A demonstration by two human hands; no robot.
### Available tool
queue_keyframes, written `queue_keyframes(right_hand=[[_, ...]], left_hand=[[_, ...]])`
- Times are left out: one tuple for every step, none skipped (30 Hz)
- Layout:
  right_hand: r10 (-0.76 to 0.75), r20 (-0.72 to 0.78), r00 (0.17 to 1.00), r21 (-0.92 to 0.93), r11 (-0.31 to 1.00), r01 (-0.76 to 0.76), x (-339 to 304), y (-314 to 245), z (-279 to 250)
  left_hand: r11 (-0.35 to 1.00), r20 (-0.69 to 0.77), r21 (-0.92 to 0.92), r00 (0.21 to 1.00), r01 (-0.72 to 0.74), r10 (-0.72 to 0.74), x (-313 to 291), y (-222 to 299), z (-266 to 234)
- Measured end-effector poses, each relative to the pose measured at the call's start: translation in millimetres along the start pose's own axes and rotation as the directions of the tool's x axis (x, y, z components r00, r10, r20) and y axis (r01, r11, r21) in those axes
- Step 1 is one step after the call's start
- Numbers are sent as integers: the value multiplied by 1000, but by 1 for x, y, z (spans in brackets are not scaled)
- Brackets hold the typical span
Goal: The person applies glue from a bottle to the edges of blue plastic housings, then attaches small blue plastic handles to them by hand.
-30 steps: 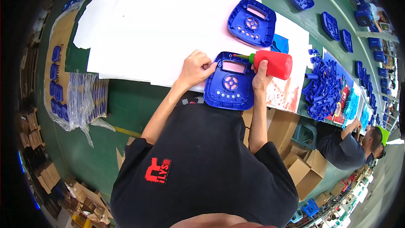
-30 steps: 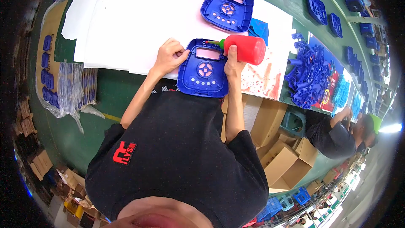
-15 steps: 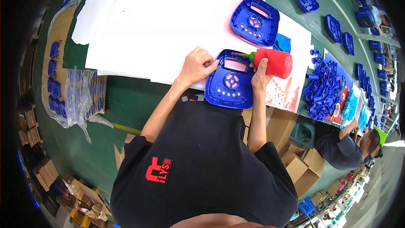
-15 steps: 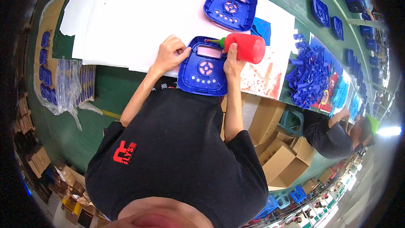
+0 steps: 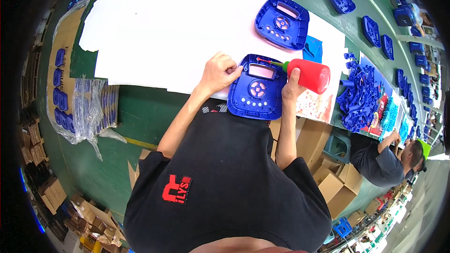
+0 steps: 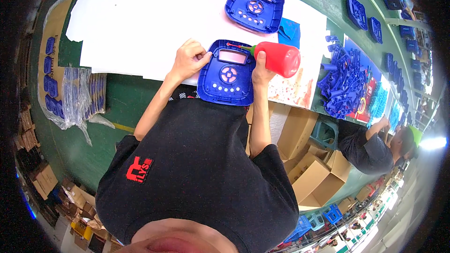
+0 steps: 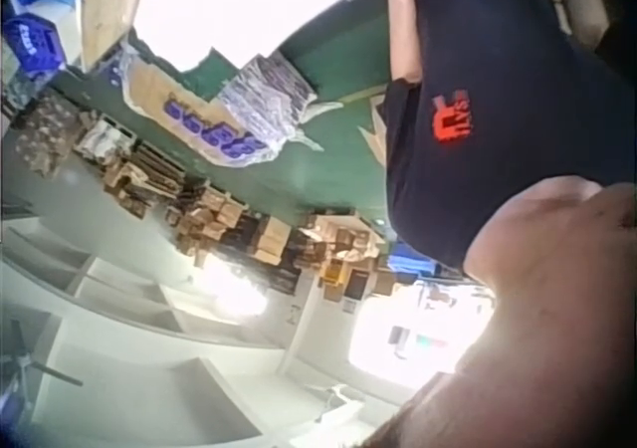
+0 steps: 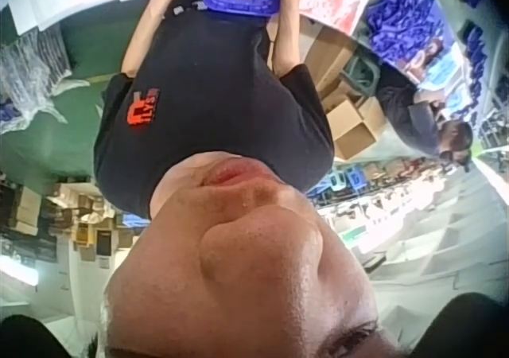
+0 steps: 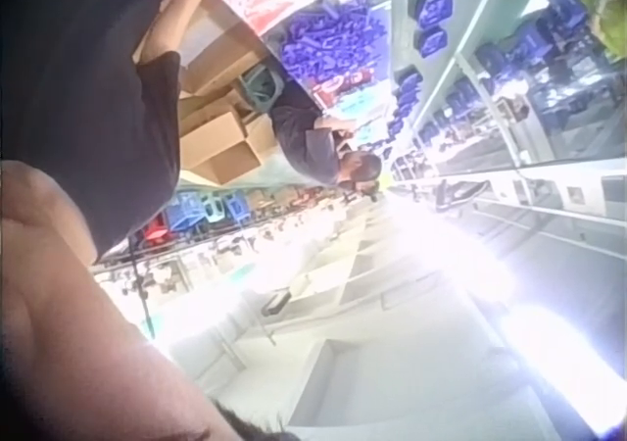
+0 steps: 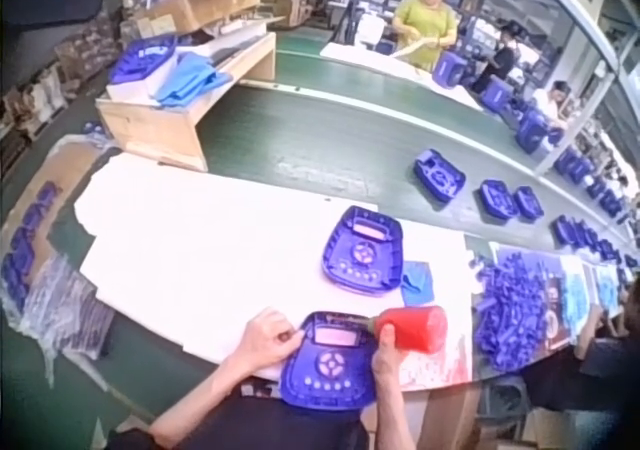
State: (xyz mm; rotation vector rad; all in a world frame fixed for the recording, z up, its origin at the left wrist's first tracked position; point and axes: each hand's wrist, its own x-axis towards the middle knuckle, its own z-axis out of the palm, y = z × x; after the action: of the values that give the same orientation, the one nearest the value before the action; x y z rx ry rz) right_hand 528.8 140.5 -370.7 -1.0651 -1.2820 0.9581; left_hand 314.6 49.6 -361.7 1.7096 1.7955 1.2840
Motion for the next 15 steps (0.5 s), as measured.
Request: queue_keyframes(right_hand=[[-124, -122, 985, -69, 991, 116, 1, 3, 2], [-124, -121, 985, -68, 991, 117, 1, 5, 0], [-123, -121, 985, -52, 992, 117, 2, 6, -2], [-121, -121, 985, -37, 992, 118, 4, 1, -1], [-122, -121, 985, -37, 992, 118, 4, -2, 1], [-102, -151, 983, -19, 995, 100, 3, -5, 4], [-81, -181, 980, 0, 997, 82, 4, -12, 8], [-81, -181, 980, 0, 997, 83, 5, -17, 10], [-66, -177, 982, 5, 998, 68, 6, -22, 11], [-51, -175, 983, 9, 999, 53, 6, -24, 11], [-51, -177, 983, 9, 999, 54, 6, -20, 9], [-70, -172, 983, -21, 998, 67, 6, -11, 6], [-88, -167, 982, -51, 995, 80, 7, -9, 5], [-88, -167, 982, -52, 995, 80, 7, -8, 4], [-91, -136, 986, -71, 994, 82, 8, -6, 3]], left_hand=[[1000, -2, 1, 1000, -2, 2, 0, -1, 0], [1000, -3, 1, 1000, -2, 2, -1, -1, 0], [1000, 5, 10, 1000, 1, -1, -1, -2, 0], [1000, 14, 17, 1000, 5, -5, -1, -2, 0], [1000, 15, 17, 1000, 4, -5, -1, -2, 0], [1000, 7, 15, 1000, -3, 3, -1, -2, 0], [1000, -2, 14, 1000, -11, 11, -1, -3, 0], [1000, -2, 15, 1000, -11, 11, -1, -3, 0], [1000, -1, 11, 1000, -3, 3, -1, -3, 0], [1000, 3, 7, 1000, 3, -3, -1, -2, 0], [1000, 4, 7, 1000, 1, -1, -1, -2, 0], [1000, 5, 5, 1000, 4, -4, -1, -2, -1], [1000, 5, 4, 1000, 8, -8, -1, -2, -1], [1000, 5, 4, 1000, 7, -7, -1, -1, 0], [1000, 5, 5, 1000, 7, -7, -1, -1, 0]])
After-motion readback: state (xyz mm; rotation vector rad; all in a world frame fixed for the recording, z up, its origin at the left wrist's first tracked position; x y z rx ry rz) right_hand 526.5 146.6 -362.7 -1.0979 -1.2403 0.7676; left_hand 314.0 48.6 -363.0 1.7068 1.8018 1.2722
